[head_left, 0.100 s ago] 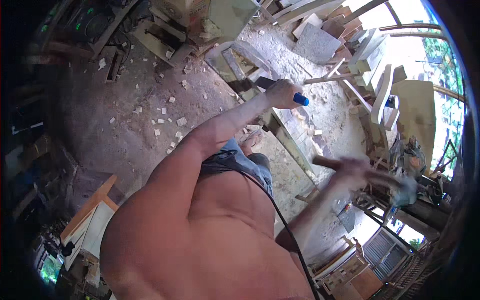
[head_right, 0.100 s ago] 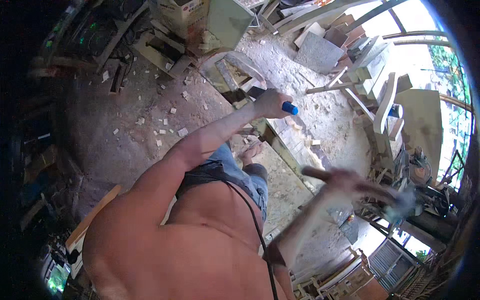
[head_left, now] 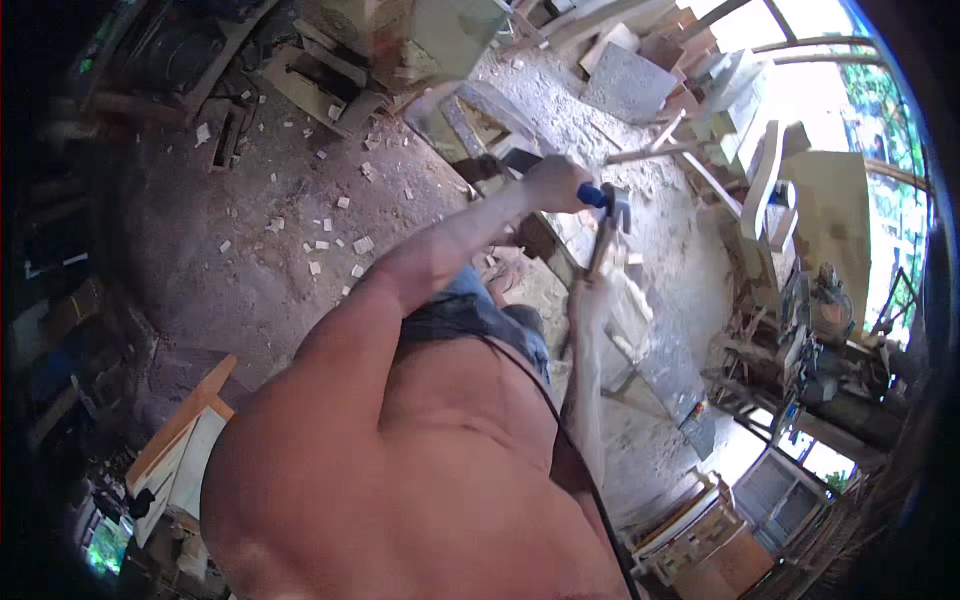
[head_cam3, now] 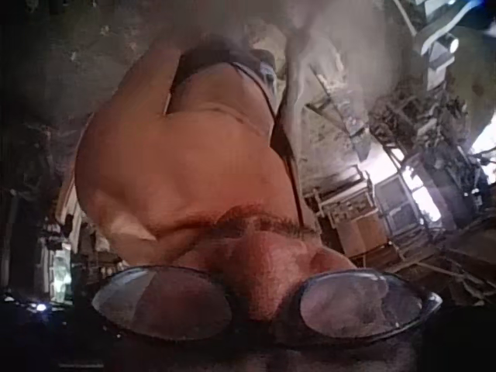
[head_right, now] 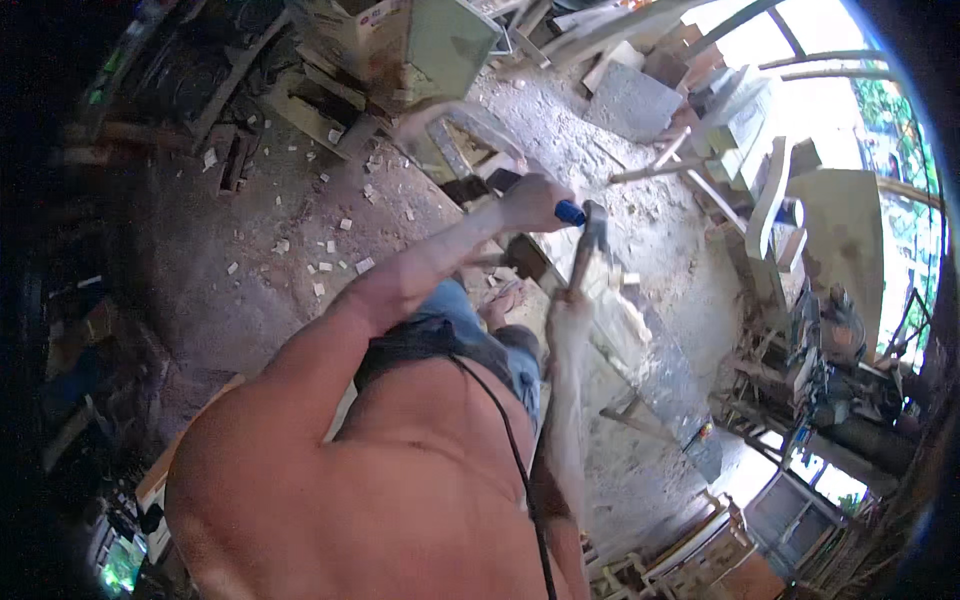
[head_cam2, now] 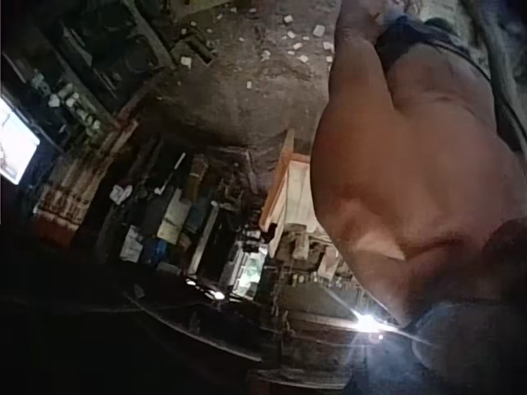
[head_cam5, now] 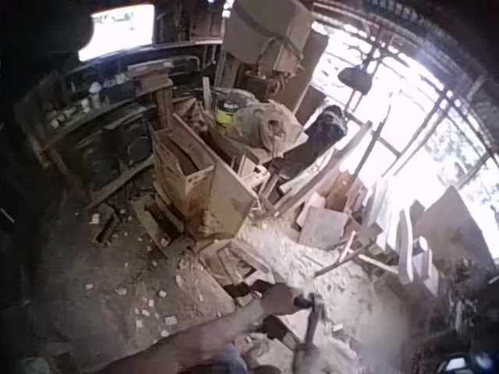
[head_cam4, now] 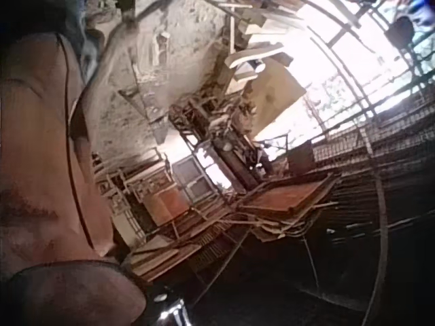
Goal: Using a hammer and chisel to carve and shape a wooden component on a workbench.
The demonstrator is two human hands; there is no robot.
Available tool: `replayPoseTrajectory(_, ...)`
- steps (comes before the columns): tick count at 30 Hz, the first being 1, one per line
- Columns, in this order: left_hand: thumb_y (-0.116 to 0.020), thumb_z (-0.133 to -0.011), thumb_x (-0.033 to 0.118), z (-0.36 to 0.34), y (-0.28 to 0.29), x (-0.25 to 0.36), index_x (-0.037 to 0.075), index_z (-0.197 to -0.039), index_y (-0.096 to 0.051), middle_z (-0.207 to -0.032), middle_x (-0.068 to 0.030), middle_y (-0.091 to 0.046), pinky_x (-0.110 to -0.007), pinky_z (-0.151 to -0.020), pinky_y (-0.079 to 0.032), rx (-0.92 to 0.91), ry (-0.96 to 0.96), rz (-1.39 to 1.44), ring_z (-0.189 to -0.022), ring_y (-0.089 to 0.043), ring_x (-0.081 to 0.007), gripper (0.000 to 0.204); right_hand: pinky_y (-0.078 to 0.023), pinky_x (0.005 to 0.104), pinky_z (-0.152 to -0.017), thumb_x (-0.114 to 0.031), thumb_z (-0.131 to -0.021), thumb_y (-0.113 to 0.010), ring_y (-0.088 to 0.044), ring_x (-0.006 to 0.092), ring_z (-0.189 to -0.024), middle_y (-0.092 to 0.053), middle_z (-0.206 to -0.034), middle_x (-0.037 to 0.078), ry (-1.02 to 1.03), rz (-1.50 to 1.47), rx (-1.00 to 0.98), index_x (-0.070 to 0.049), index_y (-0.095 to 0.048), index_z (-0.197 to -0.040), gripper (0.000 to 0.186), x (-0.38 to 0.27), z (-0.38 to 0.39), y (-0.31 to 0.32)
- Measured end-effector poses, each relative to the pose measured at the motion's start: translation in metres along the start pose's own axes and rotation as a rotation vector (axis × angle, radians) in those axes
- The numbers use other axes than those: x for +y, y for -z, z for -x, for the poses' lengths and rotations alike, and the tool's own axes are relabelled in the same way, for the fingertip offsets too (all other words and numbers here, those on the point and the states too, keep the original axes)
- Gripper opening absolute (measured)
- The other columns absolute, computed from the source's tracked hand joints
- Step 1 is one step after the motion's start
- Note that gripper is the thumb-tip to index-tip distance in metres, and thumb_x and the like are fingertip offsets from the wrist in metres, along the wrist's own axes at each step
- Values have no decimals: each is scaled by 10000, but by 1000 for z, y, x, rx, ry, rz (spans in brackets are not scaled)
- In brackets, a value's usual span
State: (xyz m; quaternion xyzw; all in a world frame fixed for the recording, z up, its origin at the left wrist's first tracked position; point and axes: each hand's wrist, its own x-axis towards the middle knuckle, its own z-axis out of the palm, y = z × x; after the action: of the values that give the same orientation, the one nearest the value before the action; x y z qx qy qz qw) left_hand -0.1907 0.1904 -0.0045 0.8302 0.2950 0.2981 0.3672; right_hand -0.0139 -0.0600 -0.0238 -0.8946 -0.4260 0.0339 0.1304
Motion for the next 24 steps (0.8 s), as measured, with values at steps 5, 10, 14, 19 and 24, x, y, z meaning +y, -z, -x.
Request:
replayPoseTrajectory(5, -794, -792, 416, -3, 7, -7, 97, -860, -728, -788, -143, -722, -473, -725, -555, 31, 45, -25, -776, -721, -356, 333, -469, 344, -648, -189, -1013, -647, -589, 144, -691, -630, -707, 36, 42, -515, -3, -2, -715, -985, 201, -52, -5, 119)
replayPoseTrajectory(10, -816, -767, 388, -3, 17, -10, 76, -831, -716, -785, -156, -722, -462, -710, -546, 156, 18, 114, -771, -718, -362, 334, -442, 289, -500, -277, -1023, -634, -548, 126, -553, -536, -635, 7, 2, -905, 516, -63, -629, -832, 287, -123, -45, 272)
replayPoseTrajectory(14, -801, -765, 367, -4, 15, -13, 70, -798, -704, -747, -159, -707, -454, -686, -533, 138, 42, 167, -735, -713, -360, 314, -417, 313, -508, -301, -1042, -566, -512, 121, -582, -496, -686, -8, 183, -1016, 405, -150, -452, -759, 340, -128, -47, 216)
replayPoseTrajectory(19, -762, -794, 369, -4, 11, -19, 80, -768, -678, -692, -150, -683, -463, -625, -519, 127, -74, 89, -674, -713, -336, 302, -514, 405, -763, -324, -939, -736, -642, 296, -784, -651, -844, 199, 23, -407, -211, 40, -675, -968, 370, -80, -26, 65)
replayPoseTrajectory(24, -779, -806, 387, 8, 21, -9, 66, -719, -623, -675, -172, -656, -482, -632, -517, 175, 4, 156, -683, -693, -382, 367, -354, 247, -455, -142, -1011, -674, -451, 53, -508, -494, -602, -31, -33, -1061, 89, -100, -586, -842, 195, -144, -40, 215)
